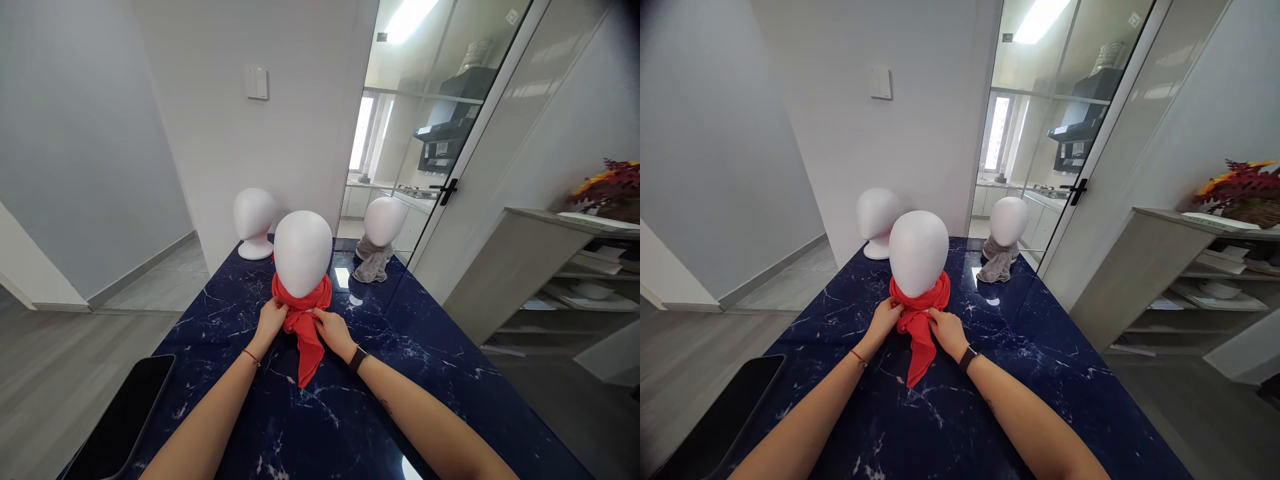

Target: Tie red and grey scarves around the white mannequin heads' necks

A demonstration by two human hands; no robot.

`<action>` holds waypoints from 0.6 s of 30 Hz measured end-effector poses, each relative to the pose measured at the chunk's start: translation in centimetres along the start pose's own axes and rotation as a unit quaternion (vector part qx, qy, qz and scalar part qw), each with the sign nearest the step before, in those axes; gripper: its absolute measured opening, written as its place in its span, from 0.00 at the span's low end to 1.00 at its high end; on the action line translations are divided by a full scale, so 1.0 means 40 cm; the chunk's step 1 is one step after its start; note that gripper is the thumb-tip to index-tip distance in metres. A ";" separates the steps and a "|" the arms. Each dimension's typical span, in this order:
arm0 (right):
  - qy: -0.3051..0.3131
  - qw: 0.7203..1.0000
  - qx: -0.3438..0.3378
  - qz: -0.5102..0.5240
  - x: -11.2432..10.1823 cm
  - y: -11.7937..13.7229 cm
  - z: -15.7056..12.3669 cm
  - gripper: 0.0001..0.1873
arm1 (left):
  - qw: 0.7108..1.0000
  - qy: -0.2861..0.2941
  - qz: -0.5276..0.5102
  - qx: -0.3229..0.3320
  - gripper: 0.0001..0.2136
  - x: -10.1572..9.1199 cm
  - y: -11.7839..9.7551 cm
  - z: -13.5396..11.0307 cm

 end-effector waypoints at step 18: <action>-0.004 0.998 -0.020 0.055 -0.008 0.007 -0.007 0.12 | 0.946 0.308 -0.078 -0.058 0.23 0.001 -0.020 -0.065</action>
Point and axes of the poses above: each hand's wrist, its own z-axis towards the middle knuckle, its own x-axis out of the palm, y = z × x, the point moved 5 cm from there along z, towards the middle knuckle, and after that the axes turned 9 degrees about y, right-handed, at the moved point
